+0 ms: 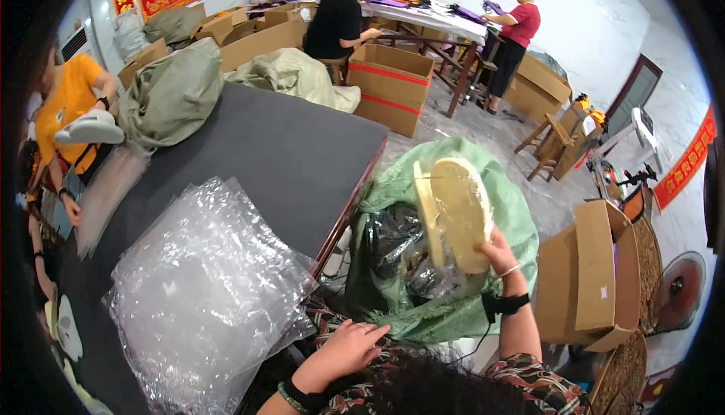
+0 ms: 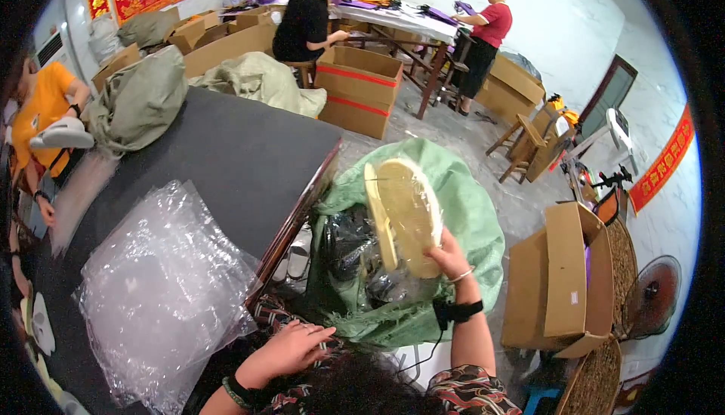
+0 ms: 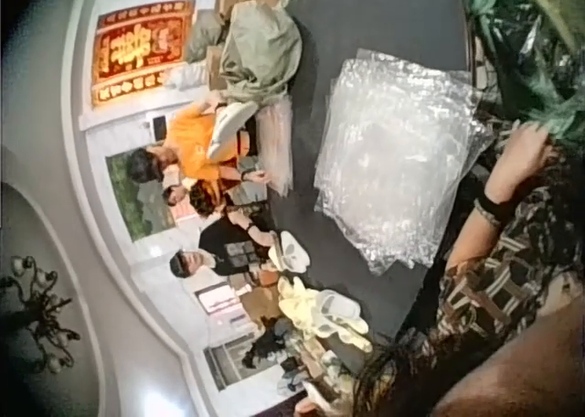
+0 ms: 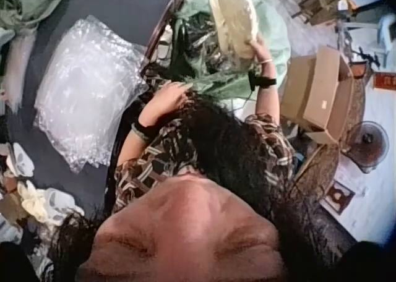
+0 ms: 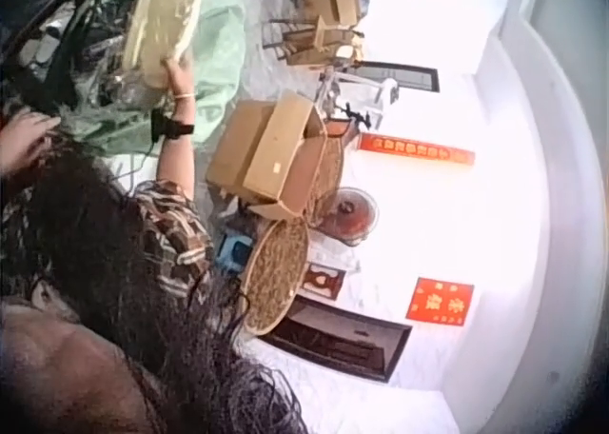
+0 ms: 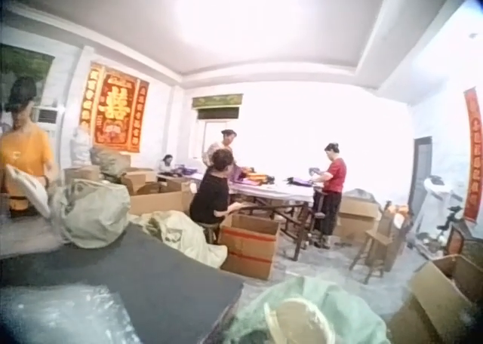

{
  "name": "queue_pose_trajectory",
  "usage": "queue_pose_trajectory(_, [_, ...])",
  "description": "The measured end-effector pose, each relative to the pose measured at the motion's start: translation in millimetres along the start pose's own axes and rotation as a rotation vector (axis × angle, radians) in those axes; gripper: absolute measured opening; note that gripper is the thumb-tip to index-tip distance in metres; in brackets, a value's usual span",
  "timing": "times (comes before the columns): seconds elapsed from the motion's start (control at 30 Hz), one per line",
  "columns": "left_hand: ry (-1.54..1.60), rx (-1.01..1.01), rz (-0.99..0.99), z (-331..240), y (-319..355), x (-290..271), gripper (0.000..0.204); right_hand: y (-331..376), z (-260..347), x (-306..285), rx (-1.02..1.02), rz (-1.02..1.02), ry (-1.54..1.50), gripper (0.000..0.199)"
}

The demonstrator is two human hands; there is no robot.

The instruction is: The recorder is packaging pairs of slippers into plastic bags.

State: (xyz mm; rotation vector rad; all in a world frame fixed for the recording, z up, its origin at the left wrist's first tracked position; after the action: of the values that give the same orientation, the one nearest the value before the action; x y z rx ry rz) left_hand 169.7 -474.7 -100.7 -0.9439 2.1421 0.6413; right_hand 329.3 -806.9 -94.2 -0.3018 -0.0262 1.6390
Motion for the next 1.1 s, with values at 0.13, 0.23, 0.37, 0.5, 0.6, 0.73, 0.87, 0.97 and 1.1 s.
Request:
queue_pose_trajectory(0.13, [0.114,0.053,-0.199,-16,36,-56,0.046,-17,121,27,-0.24,0.123,0.056,0.063])
queue_pose_trajectory(0.23, [0.15,0.007,-0.3,-22,65,-86,0.044,-29,206,79,-0.422,0.193,0.191,0.067])
queue_pose_trajectory(0.37, [0.263,-0.118,-0.43,-20,122,-123,0.041,-33,293,178,-0.9,0.268,0.378,0.083])
queue_pose_trajectory(0.5, [0.381,-0.419,-0.716,-13,210,-150,0.032,-13,331,316,-1.242,0.528,0.563,0.075])
queue_pose_trajectory(0.6, [0.306,-0.571,-1.017,-10,280,-148,0.024,34,318,411,-1.517,0.773,0.585,0.074])
queue_pose_trajectory(0.73, [0.263,-0.664,-1.261,-23,341,-143,0.018,67,190,481,-1.281,1.205,0.819,0.083])
queue_pose_trajectory(0.87, [0.085,-0.782,-1.313,-27,370,-151,0.006,83,185,488,-1.261,1.322,0.762,0.085])
queue_pose_trajectory(0.97, [0.178,-0.979,-1.38,14,384,-150,0.016,76,217,467,-1.084,1.476,0.53,0.088])
queue_pose_trajectory(1.1, [-0.197,-1.12,-1.376,54,403,-141,0.043,52,250,408,-0.721,1.675,0.016,0.084])
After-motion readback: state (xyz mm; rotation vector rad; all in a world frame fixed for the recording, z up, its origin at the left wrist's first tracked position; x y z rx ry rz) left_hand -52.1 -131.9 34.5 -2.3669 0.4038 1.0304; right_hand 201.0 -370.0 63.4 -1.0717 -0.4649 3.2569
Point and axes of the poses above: each hand's wrist, its own y-axis away from the middle knuckle, its own x-axis out of the palm, z = x × y, the point moved 8 cm from there along -y, towards the middle knuckle, and after that the axes turned 11 degrees about -x, right-handed, at the moved point
